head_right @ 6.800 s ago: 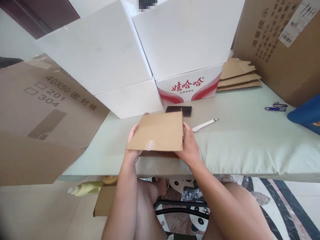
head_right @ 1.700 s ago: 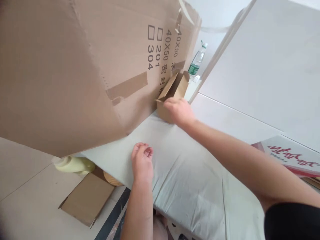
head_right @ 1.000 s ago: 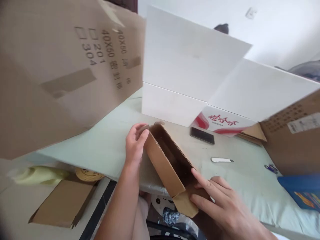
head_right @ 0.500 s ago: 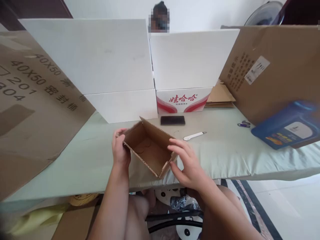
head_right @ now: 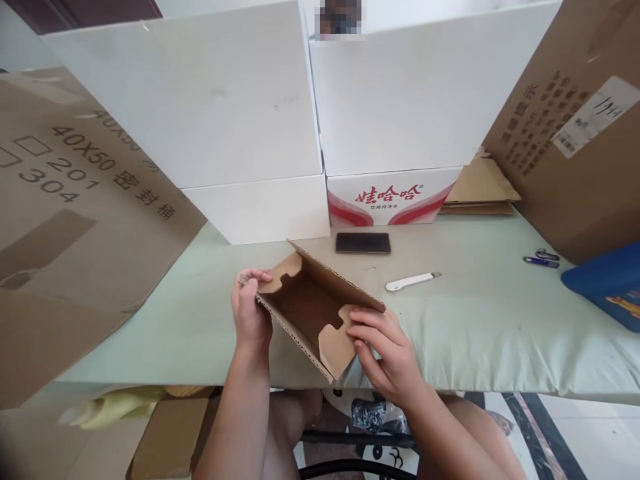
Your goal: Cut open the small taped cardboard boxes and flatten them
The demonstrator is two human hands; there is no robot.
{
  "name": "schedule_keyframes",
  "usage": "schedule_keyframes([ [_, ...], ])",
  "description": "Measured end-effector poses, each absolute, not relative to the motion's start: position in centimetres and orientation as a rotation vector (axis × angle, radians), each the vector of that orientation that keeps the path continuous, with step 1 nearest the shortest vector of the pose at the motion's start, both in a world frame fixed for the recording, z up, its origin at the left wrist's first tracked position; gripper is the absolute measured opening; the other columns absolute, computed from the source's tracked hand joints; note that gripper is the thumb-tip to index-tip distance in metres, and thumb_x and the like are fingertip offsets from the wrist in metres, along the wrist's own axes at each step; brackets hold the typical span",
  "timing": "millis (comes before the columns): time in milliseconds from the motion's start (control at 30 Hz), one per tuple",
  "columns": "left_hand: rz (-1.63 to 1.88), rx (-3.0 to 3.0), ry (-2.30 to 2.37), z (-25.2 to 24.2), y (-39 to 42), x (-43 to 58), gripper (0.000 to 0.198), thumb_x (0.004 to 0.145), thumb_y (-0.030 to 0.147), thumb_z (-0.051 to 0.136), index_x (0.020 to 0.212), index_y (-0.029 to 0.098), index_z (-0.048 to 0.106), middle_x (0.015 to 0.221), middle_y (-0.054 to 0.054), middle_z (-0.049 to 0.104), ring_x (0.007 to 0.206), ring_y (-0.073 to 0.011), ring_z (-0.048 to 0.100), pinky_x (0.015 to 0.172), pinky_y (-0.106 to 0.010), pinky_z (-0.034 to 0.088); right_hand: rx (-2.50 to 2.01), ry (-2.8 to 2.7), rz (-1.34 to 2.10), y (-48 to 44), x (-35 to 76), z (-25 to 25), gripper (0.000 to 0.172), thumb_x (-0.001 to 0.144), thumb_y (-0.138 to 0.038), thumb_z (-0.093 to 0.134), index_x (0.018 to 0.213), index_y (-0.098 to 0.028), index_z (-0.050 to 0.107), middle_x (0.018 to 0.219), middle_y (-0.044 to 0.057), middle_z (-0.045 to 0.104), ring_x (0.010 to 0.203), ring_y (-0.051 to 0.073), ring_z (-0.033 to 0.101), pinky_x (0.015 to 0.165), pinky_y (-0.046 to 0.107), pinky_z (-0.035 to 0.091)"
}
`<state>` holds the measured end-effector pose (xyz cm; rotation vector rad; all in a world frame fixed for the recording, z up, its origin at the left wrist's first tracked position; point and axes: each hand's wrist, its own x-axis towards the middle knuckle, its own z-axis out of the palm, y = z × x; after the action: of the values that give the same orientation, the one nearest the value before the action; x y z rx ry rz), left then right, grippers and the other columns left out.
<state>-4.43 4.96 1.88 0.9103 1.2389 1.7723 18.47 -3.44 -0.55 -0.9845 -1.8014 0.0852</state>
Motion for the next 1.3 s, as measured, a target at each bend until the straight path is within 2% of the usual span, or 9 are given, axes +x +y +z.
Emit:
schedule_keyframes([
  [133, 1.817, 0.925, 1.198, 1.7, 4.7, -4.3, 0.018, 0.074, 0.038, 0.064, 0.078, 0.022, 0.057, 0.087, -0.003, 0.059, 0.090, -0.0188, 0.055, 0.087, -0.029, 0.044, -1.039, -1.812, 0.042, -3.7, 18.0, -0.2, 0.031, 0.089, -0.009, 0.052, 0.109, -0.026, 0.069, 0.113, 0.010, 0.077, 0.108, 0.029, 0.074, 0.087, 0.045, 0.057],
  [267, 1.834, 0.898, 1.133, 1.8, 4.3, -4.3, 0.030, 0.072, 0.042, 0.068, 0.073, 0.022, 0.044, 0.097, -0.003, 0.058, 0.096, -0.0196, 0.057, 0.088, -0.030, 0.047, -1.044, -2.015, 0.088, -4.1, 17.1, 2.2, 0.052, 0.081, -0.006, 0.045, 0.123, -0.028, 0.065, 0.133, 0.007, 0.072, 0.138, 0.032, 0.058, 0.108, 0.053, 0.041],
  [367, 1.824, 0.950, 1.146, 1.7, 4.1, -4.5, 0.033, 0.074, 0.046, 0.068, 0.073, 0.023, 0.045, 0.098, -0.004, 0.062, 0.097, -0.0215, 0.060, 0.091, -0.034, 0.048, -1.065, -2.101, 0.183, -3.7, 16.5, 3.6, 0.061, 0.078, -0.007, 0.044, 0.132, -0.028, 0.061, 0.143, 0.007, 0.067, 0.143, 0.033, 0.052, 0.113, 0.055, 0.036],
  [533, 1.781, 1.105, 1.257, 1.3, 4.2, -5.0, 0.029, 0.083, 0.051, 0.062, 0.077, 0.023, 0.055, 0.083, -0.004, 0.068, 0.092, -0.0218, 0.063, 0.098, -0.036, 0.045, -1.098, -1.837, 0.091, -3.3, 15.9, 2.1, 0.047, 0.086, -0.004, 0.050, 0.124, -0.029, 0.060, 0.131, 0.010, 0.067, 0.125, 0.029, 0.065, 0.101, 0.050, 0.048],
  [700, 1.759, 1.147, 1.332, 1.2, 4.5, -4.9, 0.039, 0.083, 0.061, 0.065, 0.076, 0.023, 0.056, 0.085, -0.004, 0.068, 0.089, -0.0203, 0.062, 0.092, -0.033, 0.046, -1.129, -1.401, -0.087, -3.2, 16.3, -0.4, 0.057, 0.082, -0.008, 0.069, 0.129, -0.037, 0.055, 0.145, 0.011, 0.044, 0.132, 0.031, 0.054, 0.100, 0.050, 0.054],
  [800, 1.759, 1.143, 1.354, 1.4, 4.6, -4.7, 0.048, 0.079, 0.068, 0.069, 0.078, 0.022, 0.057, 0.085, -0.004, 0.066, 0.087, -0.0192, 0.061, 0.086, -0.030, 0.046, -1.166, -1.430, 0.153, -2.6, 17.2, -1.5, 0.045, 0.091, -0.020, 0.064, 0.133, -0.032, 0.054, 0.133, 0.012, 0.059, 0.124, 0.030, 0.062, 0.098, 0.051, 0.056],
  [900, 1.714, 1.131, 1.398, 1.2, 4.7, -4.5, 0.054, 0.074, 0.072, 0.074, 0.082, 0.020, 0.061, 0.086, -0.003, 0.064, 0.083, -0.0172, 0.060, 0.080, -0.027, 0.047, -1.101, -1.530, 0.401, -2.2, 18.0, -2.4, 0.024, 0.098, -0.028, 0.053, 0.119, -0.028, 0.064, 0.123, 0.012, 0.070, 0.115, 0.028, 0.069, 0.094, 0.047, 0.059],
  [1133, 1.627, 1.276, 1.462, 0.1, 5.0, -4.7, 0.054, 0.074, 0.055, 0.082, 0.119, 0.026, 0.070, 0.120, -0.008, 0.062, 0.114, -0.0230, 0.061, 0.100, -0.032, 0.048, -0.921, -1.533, 0.520, -3.0, 18.5, -3.3, 0.030, 0.099, -0.035, 0.049, 0.121, -0.028, 0.069, 0.133, 0.012, 0.066, 0.124, 0.030, 0.065, 0.097, 0.048, 0.056],
  [1300, 1.525, 1.485, 1.482, 0.2, 5.1, -5.0, 0.025, 0.081, 0.042, 0.070, 0.097, 0.026, 0.082, 0.131, -0.010, 0.054, 0.109, -0.0241, 0.061, 0.099, -0.039, 0.052, -0.898, -1.547, 0.612, -3.4, 19.1, -4.1, 0.035, 0.101, -0.038, 0.046, 0.129, -0.031, 0.066, 0.142, 0.011, 0.063, 0.132, 0.030, 0.061, 0.103, 0.048, 0.053],
])
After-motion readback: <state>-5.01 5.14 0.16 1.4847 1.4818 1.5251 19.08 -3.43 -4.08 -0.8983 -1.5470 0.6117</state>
